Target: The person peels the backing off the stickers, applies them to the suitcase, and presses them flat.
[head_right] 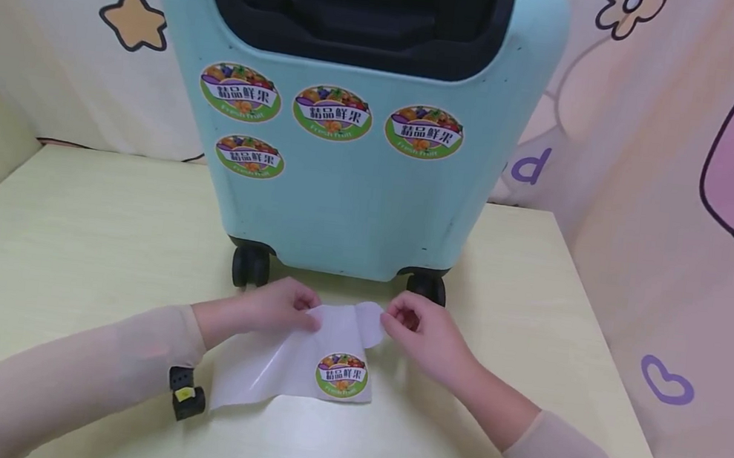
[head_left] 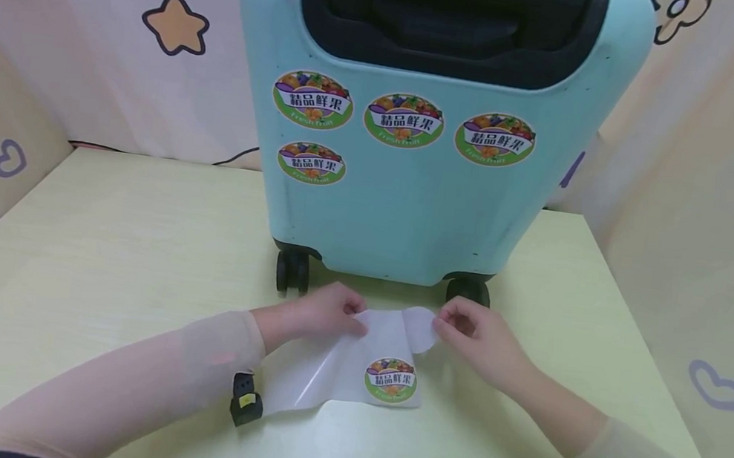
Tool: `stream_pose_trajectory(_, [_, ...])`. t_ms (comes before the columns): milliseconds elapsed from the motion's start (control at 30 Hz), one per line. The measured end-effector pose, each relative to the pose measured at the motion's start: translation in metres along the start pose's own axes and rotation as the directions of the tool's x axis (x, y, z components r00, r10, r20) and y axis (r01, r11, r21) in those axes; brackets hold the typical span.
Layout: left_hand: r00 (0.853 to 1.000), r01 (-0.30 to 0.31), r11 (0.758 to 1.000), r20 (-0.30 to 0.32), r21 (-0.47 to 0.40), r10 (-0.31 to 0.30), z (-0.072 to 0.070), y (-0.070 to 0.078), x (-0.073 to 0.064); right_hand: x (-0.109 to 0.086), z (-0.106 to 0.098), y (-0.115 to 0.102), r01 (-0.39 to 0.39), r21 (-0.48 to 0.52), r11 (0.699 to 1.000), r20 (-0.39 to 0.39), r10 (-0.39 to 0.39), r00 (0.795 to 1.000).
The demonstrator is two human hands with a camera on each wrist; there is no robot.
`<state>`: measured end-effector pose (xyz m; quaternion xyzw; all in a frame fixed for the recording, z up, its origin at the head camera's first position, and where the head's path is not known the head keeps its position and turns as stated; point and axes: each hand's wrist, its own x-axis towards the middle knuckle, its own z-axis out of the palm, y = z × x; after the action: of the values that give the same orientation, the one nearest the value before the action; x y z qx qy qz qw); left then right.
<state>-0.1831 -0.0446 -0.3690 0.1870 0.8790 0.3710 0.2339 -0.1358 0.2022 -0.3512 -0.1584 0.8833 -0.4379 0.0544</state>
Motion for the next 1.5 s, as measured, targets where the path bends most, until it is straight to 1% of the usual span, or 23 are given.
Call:
stream_pose_trajectory(300, [1.000, 0.003, 0.991, -0.013, 0.134, -0.001, 0.004, 0.001, 0.007, -0.005, -0.013, 0.002, -0.051, -0.058, 0.997, -0.030, 0.050, 0.998])
stream_pose_trajectory(400, [1.000, 0.021, 0.983, -0.027, 0.181, -0.016, 0.006, 0.003, 0.007, -0.005, -0.016, 0.004, -0.045, -0.074, 0.996, -0.054, 0.041, 0.998])
stream_pose_trajectory(533, [0.998, 0.047, 0.960, -0.049, 0.276, -0.035, 0.009, 0.006, 0.006, -0.005, -0.019, 0.003, -0.030, -0.079, 0.996, -0.100, 0.022, 0.995])
stream_pose_trajectory(600, [0.997, 0.028, 0.941, -0.075, 0.339, -0.002, 0.010, 0.007, 0.003, -0.005, -0.019, 0.000, -0.025, -0.072, 0.997, -0.129, 0.015, 0.992])
stream_pose_trajectory(667, [0.985, -0.033, 0.920, -0.142, 0.391, 0.095, 0.011, 0.011, -0.001, -0.005, -0.017, -0.004, -0.009, -0.078, 0.997, -0.172, -0.004, 0.985])
stream_pose_trajectory(700, [0.970, -0.071, 0.915, -0.185, 0.397, 0.155, 0.011, 0.014, -0.004, -0.005, -0.016, -0.007, 0.011, -0.087, 0.996, -0.199, -0.029, 0.980])
stream_pose_trajectory(733, [0.948, -0.113, 0.915, -0.233, 0.387, 0.216, 0.012, 0.017, -0.008, -0.005, -0.014, -0.010, 0.039, -0.102, 0.994, -0.228, -0.062, 0.972])
stream_pose_trajectory(767, [0.922, -0.164, 0.924, -0.280, 0.346, 0.269, 0.012, 0.022, -0.012, -0.005, -0.012, -0.013, 0.075, -0.129, 0.989, -0.253, -0.105, 0.962])
stream_pose_trajectory(833, [0.875, -0.282, 0.938, -0.348, 0.202, 0.338, 0.014, 0.032, -0.021, -0.005, -0.006, -0.018, 0.174, -0.205, 0.963, -0.288, -0.230, 0.930])
stream_pose_trajectory(867, [0.865, -0.334, 0.937, -0.362, 0.104, 0.348, 0.016, 0.037, -0.026, -0.004, -0.003, -0.021, 0.233, -0.242, 0.942, -0.294, -0.301, 0.907])
stream_pose_trajectory(900, [0.862, -0.375, 0.927, -0.367, 0.003, 0.350, 0.018, 0.042, -0.030, -0.004, 0.000, -0.024, 0.293, -0.283, 0.913, -0.292, -0.373, 0.880])
stream_pose_trajectory(933, [0.867, -0.400, 0.911, -0.365, -0.101, 0.340, 0.019, 0.046, -0.034, -0.003, 0.003, -0.026, 0.353, -0.319, 0.879, -0.285, -0.445, 0.849])
stream_pose_trajectory(1000, [0.882, -0.413, 0.870, -0.355, -0.268, 0.310, 0.021, 0.052, -0.041, 0.000, 0.009, -0.031, 0.460, -0.375, 0.805, -0.266, -0.569, 0.778])
stream_pose_trajectory(1033, [0.887, -0.411, 0.855, -0.354, -0.317, 0.295, 0.022, 0.054, -0.044, 0.001, 0.011, -0.033, 0.508, -0.388, 0.769, -0.260, -0.620, 0.740])
stream_pose_trajectory(1133, [0.892, -0.410, 0.809, -0.372, -0.421, 0.259, 0.021, 0.056, -0.048, 0.006, 0.016, -0.037, 0.614, -0.382, 0.691, -0.256, -0.717, 0.648])
stream_pose_trajectory(1200, [0.886, -0.416, 0.799, -0.390, -0.434, 0.249, 0.018, 0.055, -0.048, 0.008, 0.017, -0.040, 0.658, -0.364, 0.659, -0.256, -0.750, 0.610])
stream_pose_trajectory(1233, [0.884, -0.415, 0.803, -0.400, -0.428, 0.244, 0.016, 0.054, -0.048, 0.009, 0.017, -0.041, 0.675, -0.351, 0.649, -0.254, -0.760, 0.599])
stream_pose_trajectory(1267, [0.882, -0.416, 0.804, -0.404, -0.425, 0.243, 0.014, 0.053, -0.048, 0.010, 0.016, -0.042, 0.681, -0.339, 0.649, -0.255, -0.760, 0.598])
stream_pose_trajectory(1300, [0.879, -0.418, 0.810, -0.409, -0.412, 0.245, 0.011, 0.053, -0.048, 0.011, 0.014, -0.043, 0.677, -0.322, 0.661, -0.260, -0.750, 0.609])
stream_pose_trajectory(1333, [0.876, -0.419, 0.818, -0.413, -0.395, 0.249, 0.008, 0.053, -0.049, 0.012, 0.012, -0.045, 0.661, -0.306, 0.685, -0.274, -0.729, 0.627])
stream_pose_trajectory(1367, [0.872, -0.421, 0.825, -0.418, -0.377, 0.254, 0.004, 0.053, -0.050, 0.012, 0.009, -0.046, 0.631, -0.290, 0.719, -0.292, -0.695, 0.657])
stream_pose_trajectory(1400, [0.869, -0.424, 0.831, -0.421, -0.360, 0.261, 0.000, 0.053, -0.052, 0.013, 0.006, -0.048, 0.589, -0.264, 0.764, -0.311, -0.645, 0.698])
stream_pose_trajectory(1500, [0.860, -0.428, 0.856, -0.421, -0.289, 0.288, -0.012, 0.055, -0.056, 0.014, -0.005, -0.056, 0.405, -0.139, 0.904, -0.345, -0.428, 0.835])
